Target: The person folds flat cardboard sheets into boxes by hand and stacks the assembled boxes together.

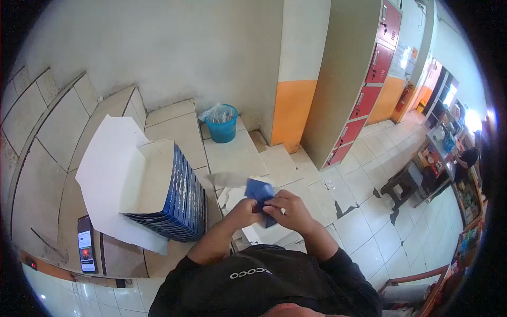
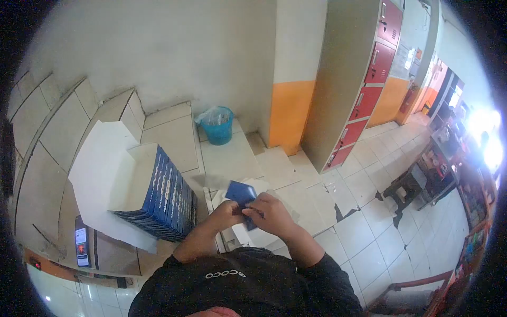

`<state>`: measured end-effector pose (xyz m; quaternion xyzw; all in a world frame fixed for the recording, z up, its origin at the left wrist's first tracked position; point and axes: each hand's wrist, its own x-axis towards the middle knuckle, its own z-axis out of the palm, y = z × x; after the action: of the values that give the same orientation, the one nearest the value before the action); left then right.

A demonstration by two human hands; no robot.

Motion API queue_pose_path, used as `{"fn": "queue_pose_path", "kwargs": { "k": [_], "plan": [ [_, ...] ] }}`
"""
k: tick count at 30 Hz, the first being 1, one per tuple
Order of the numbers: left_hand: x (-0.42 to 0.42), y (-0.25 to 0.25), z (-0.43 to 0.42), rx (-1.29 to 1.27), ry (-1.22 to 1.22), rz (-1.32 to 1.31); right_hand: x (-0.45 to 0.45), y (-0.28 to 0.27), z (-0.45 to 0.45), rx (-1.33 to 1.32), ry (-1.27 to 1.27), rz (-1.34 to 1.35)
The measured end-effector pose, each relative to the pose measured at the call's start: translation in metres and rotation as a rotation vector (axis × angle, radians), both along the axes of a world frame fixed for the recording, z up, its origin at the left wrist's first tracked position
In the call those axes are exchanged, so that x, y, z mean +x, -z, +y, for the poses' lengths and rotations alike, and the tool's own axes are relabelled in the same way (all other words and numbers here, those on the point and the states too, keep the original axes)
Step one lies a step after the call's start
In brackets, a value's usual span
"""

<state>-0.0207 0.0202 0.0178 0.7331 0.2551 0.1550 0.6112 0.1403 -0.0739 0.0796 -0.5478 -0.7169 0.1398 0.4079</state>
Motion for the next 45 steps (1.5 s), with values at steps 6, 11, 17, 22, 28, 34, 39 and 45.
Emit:
{"fn": "queue_pose_path", "kwargs": {
  "k": [6, 11, 17, 22, 28, 34, 39, 45],
  "plan": [
    [-0.02, 0.0, -0.016, -0.232, 0.473, -0.066, 0.003, -0.007, 0.007, -0.123, -0.09, -0.168],
    [-0.029, -0.004, -0.023, -0.393, 0.376, -0.018, 0.038, 0.024, 0.015, -0.278, -0.118, 0.594],
    [-0.026, 0.001, -0.03, -0.653, 0.214, -0.067, 0.03, 0.016, 0.015, -0.105, -0.301, 0.163],
    [-0.02, 0.009, -0.038, -0.6, 0.183, -0.044, 0.037, 0.013, 0.025, -0.078, -0.692, 0.064],
    [-0.041, 0.005, -0.029, 0.09, 0.211, -0.189, 0.058, 0.013, 0.027, -0.236, -0.735, 0.18],
    [-0.066, -0.004, -0.028, 0.747, 0.05, 0.27, 0.098, 0.068, 0.042, -0.318, -0.213, 0.867],
    [-0.036, -0.042, -0.042, 0.98, -0.003, 0.598, 0.058, 0.005, 0.024, 0.263, -0.286, -0.009],
    [-0.055, -0.125, -0.067, 1.535, -0.386, 0.232, 0.036, -0.037, 0.042, 0.18, -0.37, -0.384]
  ]
}}
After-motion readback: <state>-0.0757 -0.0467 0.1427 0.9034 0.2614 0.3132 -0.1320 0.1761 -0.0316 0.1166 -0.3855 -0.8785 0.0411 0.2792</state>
